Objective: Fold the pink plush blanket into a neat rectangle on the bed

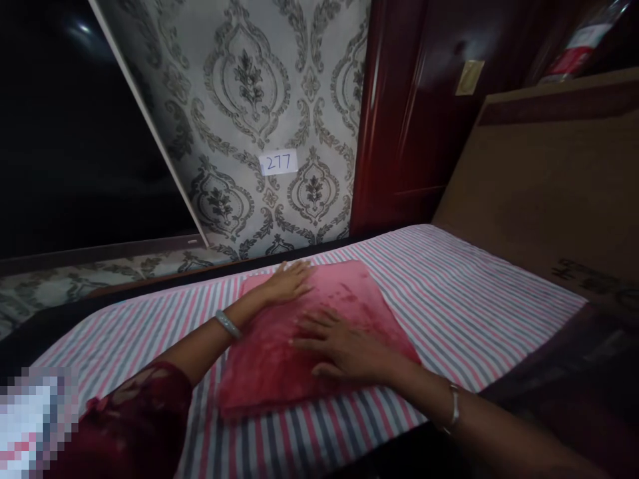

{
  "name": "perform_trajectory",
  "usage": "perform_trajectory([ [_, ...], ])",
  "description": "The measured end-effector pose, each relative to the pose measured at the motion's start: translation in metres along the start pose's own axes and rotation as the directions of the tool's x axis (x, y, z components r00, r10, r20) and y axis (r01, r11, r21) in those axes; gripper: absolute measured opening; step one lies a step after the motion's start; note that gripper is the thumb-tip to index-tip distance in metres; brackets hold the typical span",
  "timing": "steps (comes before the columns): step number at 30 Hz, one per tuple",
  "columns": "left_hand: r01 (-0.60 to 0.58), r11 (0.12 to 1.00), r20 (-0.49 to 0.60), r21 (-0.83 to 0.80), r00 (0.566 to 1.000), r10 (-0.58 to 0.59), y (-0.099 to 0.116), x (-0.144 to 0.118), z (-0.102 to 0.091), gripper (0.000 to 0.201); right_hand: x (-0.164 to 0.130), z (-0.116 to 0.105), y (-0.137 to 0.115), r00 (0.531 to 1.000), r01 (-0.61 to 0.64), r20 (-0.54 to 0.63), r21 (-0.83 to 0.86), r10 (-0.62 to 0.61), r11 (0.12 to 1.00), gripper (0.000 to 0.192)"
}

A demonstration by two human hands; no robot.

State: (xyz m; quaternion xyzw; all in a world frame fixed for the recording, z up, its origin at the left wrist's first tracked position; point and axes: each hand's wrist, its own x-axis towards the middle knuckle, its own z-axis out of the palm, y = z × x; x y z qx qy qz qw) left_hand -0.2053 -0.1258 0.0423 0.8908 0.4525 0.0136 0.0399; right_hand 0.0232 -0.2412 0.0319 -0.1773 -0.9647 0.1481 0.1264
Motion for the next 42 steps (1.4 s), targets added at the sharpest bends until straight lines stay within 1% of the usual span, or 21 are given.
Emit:
perform_trajectory([
  [2,-0.166,0.986,0.023,-0.035,0.986,0.167,0.025,0.018,0.003,0.063,-0.018,0.0,0.005,1.0,-0.019,0.021,-0.011,0.02,1.0,0.059],
  [3,-0.209,0.977,0.032,-0.048,0.977,0.21,0.034,0.026,0.008,0.062,-0.025,0.003,0.008,0.999,-0.028,0.036,-0.01,0.029,1.0,0.06],
  [5,-0.236,0.97,0.017,-0.051,0.971,0.238,0.046,0.038,0.021,0.062,-0.035,0.013,0.015,0.997,-0.055,0.061,-0.006,0.055,0.998,0.061],
  [8,-0.244,0.969,-0.092,-0.035,0.966,0.24,0.046,0.042,0.042,0.06,-0.04,0.026,0.023,0.996,-0.071,0.058,-0.008,0.071,0.997,0.062],
  [10,-0.256,0.967,-0.147,-0.012,0.957,0.252,0.043,0.04,0.052,0.059,-0.039,0.031,0.024,0.996,-0.071,0.049,-0.001,0.071,0.997,0.062],
  [13,-0.253,0.966,-0.174,0.055,0.95,0.259,0.041,0.038,0.056,0.061,-0.038,0.031,0.025,0.996,-0.076,0.053,0.031,0.074,0.997,0.064],
  [16,-0.249,0.963,-0.155,0.102,0.952,0.263,0.037,0.042,0.053,0.065,-0.038,0.031,0.026,0.997,-0.066,0.042,0.047,0.064,0.997,0.063],
  [18,-0.22,0.97,-0.113,0.101,0.966,0.231,0.028,0.049,0.048,0.066,-0.038,0.032,0.027,0.998,-0.051,0.024,0.042,0.05,0.998,0.062],
  [21,-0.168,0.983,-0.029,0.076,0.985,0.17,0.005,0.063,0.036,0.063,-0.038,0.035,0.029,0.999,-0.039,-0.001,0.029,0.039,0.999,0.062],
  [23,-0.08,0.994,0.022,0.078,0.997,0.078,-0.007,0.073,0.024,0.059,-0.037,0.035,0.029,0.999,-0.04,-0.014,0.022,0.04,0.999,0.062],
  [25,0.077,0.991,0.019,0.107,0.997,-0.079,-0.007,0.083,0.013,0.057,-0.038,0.031,0.027,0.999,-0.035,-0.019,0.027,0.035,0.999,0.062],
  [26,0.125,0.986,-0.007,0.107,0.992,-0.125,-0.001,0.088,0.008,0.057,-0.038,0.028,0.025,0.999,-0.031,-0.021,0.036,0.032,0.999,0.062],
  [27,0.121,0.988,-0.038,0.093,0.992,-0.118,0.008,0.092,0.004,0.057,-0.039,0.023,0.023,0.999,-0.033,-0.03,0.05,0.035,0.998,0.063],
  [28,0.057,0.996,-0.065,0.064,0.996,-0.053,0.021,0.096,0.003,0.058,-0.041,0.017,0.022,0.998,-0.042,-0.053,0.062,0.045,0.997,0.064],
  [29,-0.052,0.998,-0.083,0.028,0.995,0.055,0.035,0.099,0.003,0.058,-0.043,0.011,0.021,0.994,-0.058,-0.087,0.065,0.063,0.996,0.063],
  [31,-0.279,0.959,-0.089,-0.038,0.957,0.275,0.063,0.104,0.007,0.057,-0.048,0.001,0.022,0.981,-0.101,-0.161,0.046,0.108,0.994,0.059],
  [33,-0.406,0.911,-0.074,-0.068,0.913,0.401,0.083,0.106,0.015,0.057,-0.053,-0.003,0.026,0.976,-0.128,-0.178,0.012,0.128,0.992,0.054],
  [34,-0.432,0.899,-0.063,-0.074,0.901,0.429,0.087,0.107,0.02,0.058,-0.055,-0.001,0.03,0.979,-0.134,-0.155,0.003,0.133,0.991,0.053],
  [36,-0.445,0.892,-0.034,-0.075,0.896,0.444,0.088,0.109,0.028,0.059,-0.059,0.006,0.037,0.985,-0.15,-0.085,0.011,0.151,0.989,0.056],
  [38,-0.432,0.899,-0.022,-0.069,0.902,0.432,0.079,0.113,0.033,0.058,-0.061,0.015,0.042,0.984,-0.174,-0.034,0.029,0.175,0.984,0.059],
  [42,-0.371,0.925,-0.027,-0.084,0.928,0.37,0.055,0.131,0.036,0.059,-0.063,0.022,0.044,0.983,-0.18,-0.015,0.065,0.181,0.982,0.059],
])
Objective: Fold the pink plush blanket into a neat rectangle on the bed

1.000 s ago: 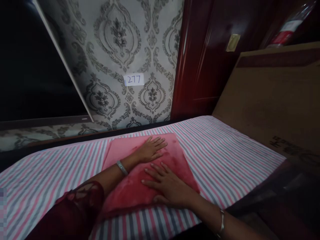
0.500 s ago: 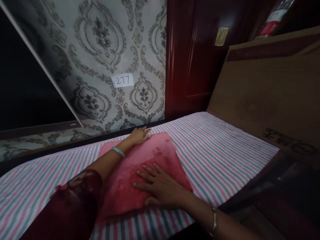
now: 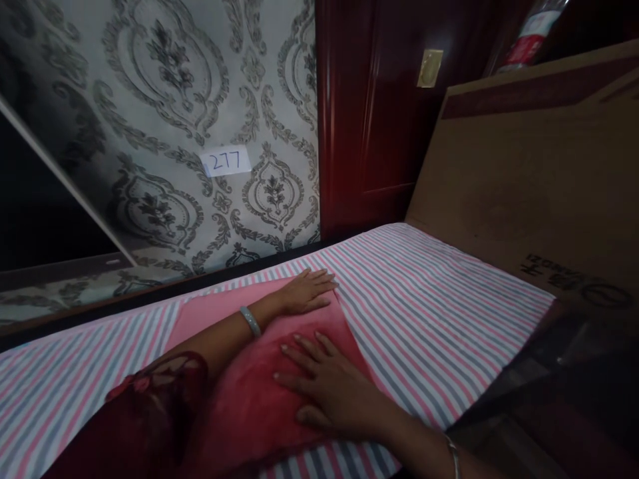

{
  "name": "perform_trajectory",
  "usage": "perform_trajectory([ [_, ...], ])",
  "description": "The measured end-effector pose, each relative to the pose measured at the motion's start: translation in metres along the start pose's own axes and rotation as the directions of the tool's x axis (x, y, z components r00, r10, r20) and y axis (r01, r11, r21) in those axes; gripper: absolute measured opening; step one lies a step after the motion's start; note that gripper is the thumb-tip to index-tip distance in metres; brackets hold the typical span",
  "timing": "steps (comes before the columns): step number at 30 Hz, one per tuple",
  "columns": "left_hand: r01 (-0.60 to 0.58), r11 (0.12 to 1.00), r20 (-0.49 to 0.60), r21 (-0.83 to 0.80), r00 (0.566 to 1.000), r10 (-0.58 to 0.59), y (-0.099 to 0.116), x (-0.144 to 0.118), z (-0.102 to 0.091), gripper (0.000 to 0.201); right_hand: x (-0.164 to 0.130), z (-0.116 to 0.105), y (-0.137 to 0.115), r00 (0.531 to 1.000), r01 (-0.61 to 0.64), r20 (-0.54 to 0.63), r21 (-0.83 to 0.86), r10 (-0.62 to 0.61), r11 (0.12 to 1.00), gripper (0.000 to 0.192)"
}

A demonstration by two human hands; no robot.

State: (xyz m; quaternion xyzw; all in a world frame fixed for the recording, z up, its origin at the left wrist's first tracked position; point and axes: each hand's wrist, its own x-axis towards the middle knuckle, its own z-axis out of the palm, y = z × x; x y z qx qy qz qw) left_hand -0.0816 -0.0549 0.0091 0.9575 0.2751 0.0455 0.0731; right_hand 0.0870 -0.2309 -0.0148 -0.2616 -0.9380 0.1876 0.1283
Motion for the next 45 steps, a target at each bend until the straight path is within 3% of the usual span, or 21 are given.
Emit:
perform_trajectory([
  [5,0.1,0.979,-0.013,-0.178,0.995,-0.104,-0.036,0.015,0.004,0.064,0.0,-0.003,0.0,1.0,-0.006,0.004,0.033,0.006,0.999,0.059],
  [9,0.169,0.956,-0.049,-0.24,0.981,-0.186,-0.048,0.017,0.01,0.062,0.0,-0.002,0.001,1.0,-0.012,0.003,0.045,0.012,0.999,0.06],
  [14,0.334,0.943,-0.154,0.008,0.932,-0.329,-0.035,0.017,0.009,0.056,-0.001,-0.002,0.0,1.0,-0.025,-0.002,0.028,0.025,0.999,0.058],
  [18,0.388,0.914,-0.187,0.117,0.913,-0.363,-0.023,0.014,-0.01,0.052,0.0,-0.002,0.0,1.0,-0.02,0.007,-0.005,0.02,1.0,0.058],
  [21,0.312,0.947,-0.212,0.07,0.933,-0.292,-0.02,-0.005,-0.033,0.052,0.0,0.0,0.002,1.0,-0.015,0.006,-0.027,0.015,1.0,0.057],
  [26,0.166,0.966,-0.197,-0.198,0.959,-0.205,0.005,-0.074,-0.051,0.06,0.001,-0.008,0.001,1.0,0.003,0.014,-0.03,-0.003,1.0,0.058],
  [29,0.158,0.943,-0.139,-0.294,0.969,-0.206,0.032,-0.109,-0.048,0.058,0.004,-0.019,-0.012,0.999,0.027,-0.026,-0.032,-0.028,0.999,0.055],
  [33,0.097,0.954,-0.083,-0.283,0.989,-0.125,0.052,-0.122,-0.042,0.053,0.019,-0.022,-0.036,0.988,0.134,-0.066,-0.042,-0.136,0.99,0.048],
  [36,0.141,0.975,-0.054,-0.171,0.987,-0.152,0.046,-0.121,-0.038,0.052,0.034,-0.008,-0.044,0.98,0.197,-0.016,-0.067,-0.199,0.978,0.049],
  [40,0.274,0.961,-0.019,0.042,0.962,-0.274,0.029,-0.127,-0.016,0.054,0.042,0.015,-0.039,0.987,0.162,0.034,-0.097,-0.16,0.982,0.058],
  [45,0.294,0.949,-0.064,0.117,0.956,-0.288,0.019,-0.136,0.011,0.056,0.04,0.027,-0.035,0.991,0.133,0.031,-0.097,-0.131,0.986,0.059],
])
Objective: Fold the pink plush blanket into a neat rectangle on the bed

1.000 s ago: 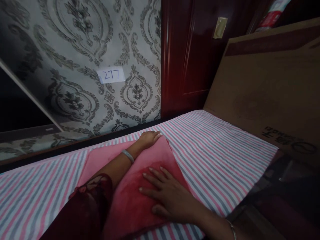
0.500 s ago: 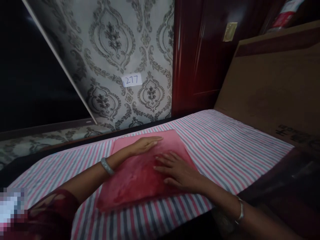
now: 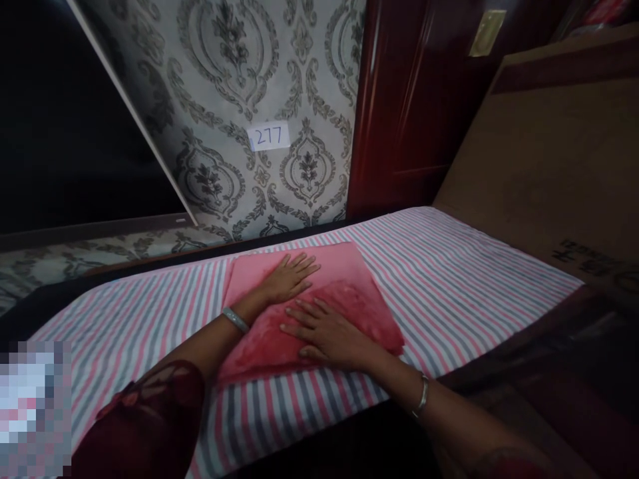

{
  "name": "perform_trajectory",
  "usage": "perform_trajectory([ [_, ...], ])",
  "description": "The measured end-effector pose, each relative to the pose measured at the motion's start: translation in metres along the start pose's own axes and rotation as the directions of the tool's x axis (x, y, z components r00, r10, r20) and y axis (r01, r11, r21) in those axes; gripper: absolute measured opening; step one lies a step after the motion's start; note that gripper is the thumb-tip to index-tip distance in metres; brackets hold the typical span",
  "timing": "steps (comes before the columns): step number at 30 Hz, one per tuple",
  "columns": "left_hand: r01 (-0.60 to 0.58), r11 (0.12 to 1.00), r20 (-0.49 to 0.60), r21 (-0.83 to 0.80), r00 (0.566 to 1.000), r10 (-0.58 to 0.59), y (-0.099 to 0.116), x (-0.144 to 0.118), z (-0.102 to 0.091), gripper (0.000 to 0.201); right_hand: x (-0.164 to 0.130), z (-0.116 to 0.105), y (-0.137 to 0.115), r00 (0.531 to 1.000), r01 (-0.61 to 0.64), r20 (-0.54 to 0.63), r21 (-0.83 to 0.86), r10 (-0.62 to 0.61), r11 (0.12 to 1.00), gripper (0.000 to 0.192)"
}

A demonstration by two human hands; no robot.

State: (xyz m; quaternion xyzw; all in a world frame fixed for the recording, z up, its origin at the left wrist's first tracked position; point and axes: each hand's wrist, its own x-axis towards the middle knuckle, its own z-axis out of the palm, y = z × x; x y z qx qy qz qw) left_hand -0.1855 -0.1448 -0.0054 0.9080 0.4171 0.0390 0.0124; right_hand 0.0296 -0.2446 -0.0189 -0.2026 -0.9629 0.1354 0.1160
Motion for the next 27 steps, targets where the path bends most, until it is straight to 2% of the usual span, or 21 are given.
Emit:
perform_trajectory([
  [5,-0.005,1.0,0.0,0.031,1.0,0.005,0.001,0.003,0.0,0.055,0.001,0.0,0.0,1.0,-0.006,0.008,-0.023,0.006,1.0,0.058],
  [11,0.063,0.998,0.066,-0.017,0.996,-0.061,0.016,-0.007,-0.023,0.057,-0.001,0.001,0.0,1.0,-0.023,-0.005,-0.06,0.023,0.998,0.056],
  [14,0.109,0.991,0.056,-0.082,0.993,-0.104,0.02,-0.033,-0.037,0.055,-0.002,0.002,0.001,1.0,-0.022,-0.017,-0.057,0.021,0.998,0.056],
  [19,0.218,0.972,-0.016,-0.09,0.975,-0.22,0.037,-0.102,-0.045,0.051,-0.002,-0.004,0.004,0.999,0.04,-0.018,0.039,-0.04,0.998,0.054],
  [21,0.245,0.968,-0.076,-0.064,0.965,-0.249,0.055,-0.129,-0.04,0.051,0.002,-0.01,0.008,0.997,0.059,-0.055,0.123,-0.053,0.991,0.048],
  [23,0.225,0.974,-0.143,-0.03,0.963,-0.226,0.079,-0.152,-0.03,0.05,0.011,-0.017,0.015,0.991,0.065,-0.125,0.193,-0.041,0.979,0.044],
  [25,0.188,0.982,-0.183,0.026,0.966,-0.181,0.104,-0.168,-0.015,0.053,0.028,-0.023,0.022,0.984,0.067,-0.177,0.188,-0.034,0.98,0.043],
  [27,0.195,0.976,-0.239,0.103,0.957,-0.166,0.124,-0.177,0.001,0.058,0.053,-0.028,0.026,0.984,0.086,-0.168,0.123,-0.065,0.989,0.043],
])
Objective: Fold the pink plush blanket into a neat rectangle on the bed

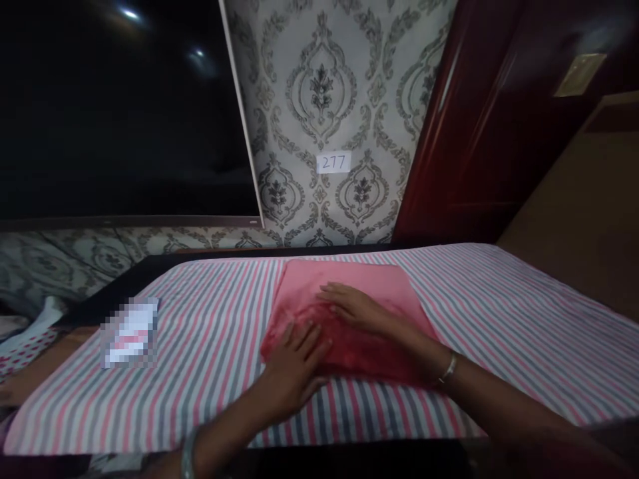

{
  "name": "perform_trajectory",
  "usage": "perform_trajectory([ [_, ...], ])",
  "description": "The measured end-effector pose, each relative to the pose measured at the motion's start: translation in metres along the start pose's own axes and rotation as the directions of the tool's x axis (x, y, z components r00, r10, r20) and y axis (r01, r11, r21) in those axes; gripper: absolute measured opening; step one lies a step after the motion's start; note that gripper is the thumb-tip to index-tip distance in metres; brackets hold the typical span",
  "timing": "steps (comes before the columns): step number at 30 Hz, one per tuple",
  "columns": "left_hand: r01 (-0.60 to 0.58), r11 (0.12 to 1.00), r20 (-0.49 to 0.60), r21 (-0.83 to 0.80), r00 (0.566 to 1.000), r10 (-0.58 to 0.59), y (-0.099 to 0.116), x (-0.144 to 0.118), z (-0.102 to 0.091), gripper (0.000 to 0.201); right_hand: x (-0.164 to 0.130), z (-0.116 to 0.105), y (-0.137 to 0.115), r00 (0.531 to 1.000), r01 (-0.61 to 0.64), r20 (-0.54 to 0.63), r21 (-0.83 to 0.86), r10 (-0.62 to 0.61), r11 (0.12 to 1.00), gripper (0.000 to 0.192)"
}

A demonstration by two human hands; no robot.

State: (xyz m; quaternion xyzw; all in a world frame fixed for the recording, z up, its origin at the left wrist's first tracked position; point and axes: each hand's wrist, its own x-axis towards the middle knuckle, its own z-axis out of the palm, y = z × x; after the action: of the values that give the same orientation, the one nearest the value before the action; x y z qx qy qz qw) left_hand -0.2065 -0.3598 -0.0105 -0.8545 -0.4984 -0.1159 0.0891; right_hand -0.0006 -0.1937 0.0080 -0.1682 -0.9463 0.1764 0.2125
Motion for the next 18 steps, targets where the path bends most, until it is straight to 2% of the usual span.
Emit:
perform_trajectory([
  [2,0.056,0.995,-0.091,0.082,0.995,-0.048,0.013,-0.009,0.013,0.061,0.028,0.004,0.001,0.996,0.061,0.075,-0.06,-0.057,0.996,0.046],
  [5,0.201,0.969,-0.232,0.141,0.959,-0.164,0.02,-0.016,0.032,0.063,0.067,0.019,0.002,0.965,0.16,0.226,-0.097,-0.135,0.982,0.051],
  [8,0.278,0.953,-0.304,0.119,0.924,-0.232,0.022,-0.019,0.049,0.074,0.098,0.035,0.013,0.914,0.263,0.346,-0.108,-0.212,0.959,0.057],
  [10,0.292,0.951,-0.323,0.106,0.914,-0.245,0.022,-0.021,0.057,0.079,0.116,0.04,0.03,0.896,0.292,0.379,-0.117,-0.229,0.949,0.058],
  [12,0.289,0.95,-0.308,0.116,0.92,-0.242,0.021,-0.023,0.062,0.08,0.134,0.042,0.051,0.906,0.254,0.378,-0.131,-0.189,0.958,0.057],
  [15,0.258,0.956,-0.296,0.139,0.932,-0.208,0.017,-0.025,0.069,0.079,0.158,0.043,0.083,0.936,0.111,0.347,-0.113,-0.065,0.987,0.059],
  [18,0.27,0.954,-0.359,0.13,0.91,-0.208,0.014,-0.023,0.078,0.079,0.171,0.05,0.106,0.949,-0.03,0.312,-0.038,0.04,0.999,0.062],
])
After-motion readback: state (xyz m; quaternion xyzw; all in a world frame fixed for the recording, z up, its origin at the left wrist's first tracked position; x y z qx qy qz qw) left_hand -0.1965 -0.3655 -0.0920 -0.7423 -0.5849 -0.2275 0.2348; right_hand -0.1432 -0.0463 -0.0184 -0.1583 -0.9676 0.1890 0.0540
